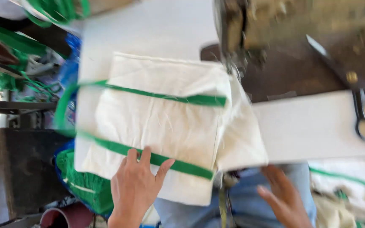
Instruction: Sewing a white fabric bag with green straps using an industrial sewing machine and trimming excess thread with scissors.
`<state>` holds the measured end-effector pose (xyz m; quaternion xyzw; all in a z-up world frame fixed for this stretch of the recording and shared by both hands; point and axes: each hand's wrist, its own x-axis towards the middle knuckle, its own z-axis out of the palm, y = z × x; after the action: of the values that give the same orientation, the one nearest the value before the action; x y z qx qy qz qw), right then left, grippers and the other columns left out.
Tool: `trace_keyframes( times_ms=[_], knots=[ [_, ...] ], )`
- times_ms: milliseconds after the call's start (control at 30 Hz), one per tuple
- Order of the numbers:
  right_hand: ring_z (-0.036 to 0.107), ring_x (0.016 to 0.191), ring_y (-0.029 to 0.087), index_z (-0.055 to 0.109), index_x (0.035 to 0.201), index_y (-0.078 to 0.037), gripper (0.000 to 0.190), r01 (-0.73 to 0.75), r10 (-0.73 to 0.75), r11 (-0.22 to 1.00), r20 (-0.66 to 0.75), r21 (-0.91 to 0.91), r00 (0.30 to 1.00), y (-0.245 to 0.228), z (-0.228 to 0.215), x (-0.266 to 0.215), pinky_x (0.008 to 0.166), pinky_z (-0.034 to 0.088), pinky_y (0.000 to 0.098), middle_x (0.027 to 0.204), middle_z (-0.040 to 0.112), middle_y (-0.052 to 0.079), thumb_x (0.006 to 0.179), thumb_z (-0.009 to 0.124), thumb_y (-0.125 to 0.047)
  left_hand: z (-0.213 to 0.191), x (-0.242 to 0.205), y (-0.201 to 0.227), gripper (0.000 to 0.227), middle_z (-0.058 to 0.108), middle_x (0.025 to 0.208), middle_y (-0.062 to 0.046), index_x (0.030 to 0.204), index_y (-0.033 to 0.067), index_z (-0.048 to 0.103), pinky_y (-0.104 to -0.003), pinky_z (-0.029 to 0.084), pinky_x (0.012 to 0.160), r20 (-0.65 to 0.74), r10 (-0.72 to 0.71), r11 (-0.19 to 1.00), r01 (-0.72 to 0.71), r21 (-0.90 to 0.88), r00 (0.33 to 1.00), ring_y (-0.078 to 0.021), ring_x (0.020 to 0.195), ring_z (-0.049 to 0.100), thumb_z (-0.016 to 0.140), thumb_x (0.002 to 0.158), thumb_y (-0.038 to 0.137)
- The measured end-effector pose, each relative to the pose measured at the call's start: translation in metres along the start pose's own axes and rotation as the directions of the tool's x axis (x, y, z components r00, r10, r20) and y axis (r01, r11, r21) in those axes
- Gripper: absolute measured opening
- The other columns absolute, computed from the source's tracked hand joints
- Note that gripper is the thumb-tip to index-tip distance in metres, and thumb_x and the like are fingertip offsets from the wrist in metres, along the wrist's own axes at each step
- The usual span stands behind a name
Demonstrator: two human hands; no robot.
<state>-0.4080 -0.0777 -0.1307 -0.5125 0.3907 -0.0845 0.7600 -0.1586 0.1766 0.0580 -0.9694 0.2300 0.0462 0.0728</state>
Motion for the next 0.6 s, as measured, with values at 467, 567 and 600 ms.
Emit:
trace_keyframes(
  times_ms=[467, 567, 600],
  knots=[
    [0.070, 0.083, 0.022, 0.076, 0.103, -0.002, 0.029, -0.087, 0.055, 0.876, -0.082, -0.474, 0.995, -0.075, -0.018, 0.004, 0.070, 0.057, 0.0379, 0.093, 0.078, 0.011, 0.082, 0.079, -0.021, -0.003, -0.017, 0.067, 0.040, 0.066, 0.100, -0.011, 0.113, 0.0035, 0.071, -0.041, 0.056, 0.075, -0.386, 0.297, 0.718, -0.470, -0.513, 0.874, -0.0271, 0.094, 0.066, 0.071, 0.094, 0.038],
    [0.068, 0.078, 0.019, 0.075, 0.082, -0.004, 0.029, 0.083, -0.063, 0.848, 0.057, -0.523, 0.996, -0.065, -0.051, -0.013, 0.064, 0.056, 0.0355, 0.085, 0.075, 0.006, 0.078, 0.081, -0.032, -0.004, -0.014, 0.086, 0.043, 0.069, 0.103, -0.010, 0.115, 0.0035, 0.071, -0.034, 0.059, 0.072, -0.397, 0.294, 0.599, -0.491, -0.633, 0.870, -0.0216, 0.087, 0.068, 0.068, 0.094, 0.041],
    [0.058, 0.070, 0.010, 0.075, 0.074, -0.004, 0.027, 0.219, -0.162, 0.828, 0.153, -0.516, 0.975, -0.061, -0.060, -0.018, 0.059, 0.048, 0.0288, 0.074, 0.067, -0.001, 0.078, 0.083, -0.030, -0.006, -0.013, 0.091, 0.046, 0.071, 0.104, -0.010, 0.115, 0.0039, 0.070, -0.029, 0.061, 0.070, -0.402, 0.288, 0.509, -0.495, -0.704, 0.869, -0.0169, 0.080, 0.068, 0.064, 0.094, 0.044]
  ],
)
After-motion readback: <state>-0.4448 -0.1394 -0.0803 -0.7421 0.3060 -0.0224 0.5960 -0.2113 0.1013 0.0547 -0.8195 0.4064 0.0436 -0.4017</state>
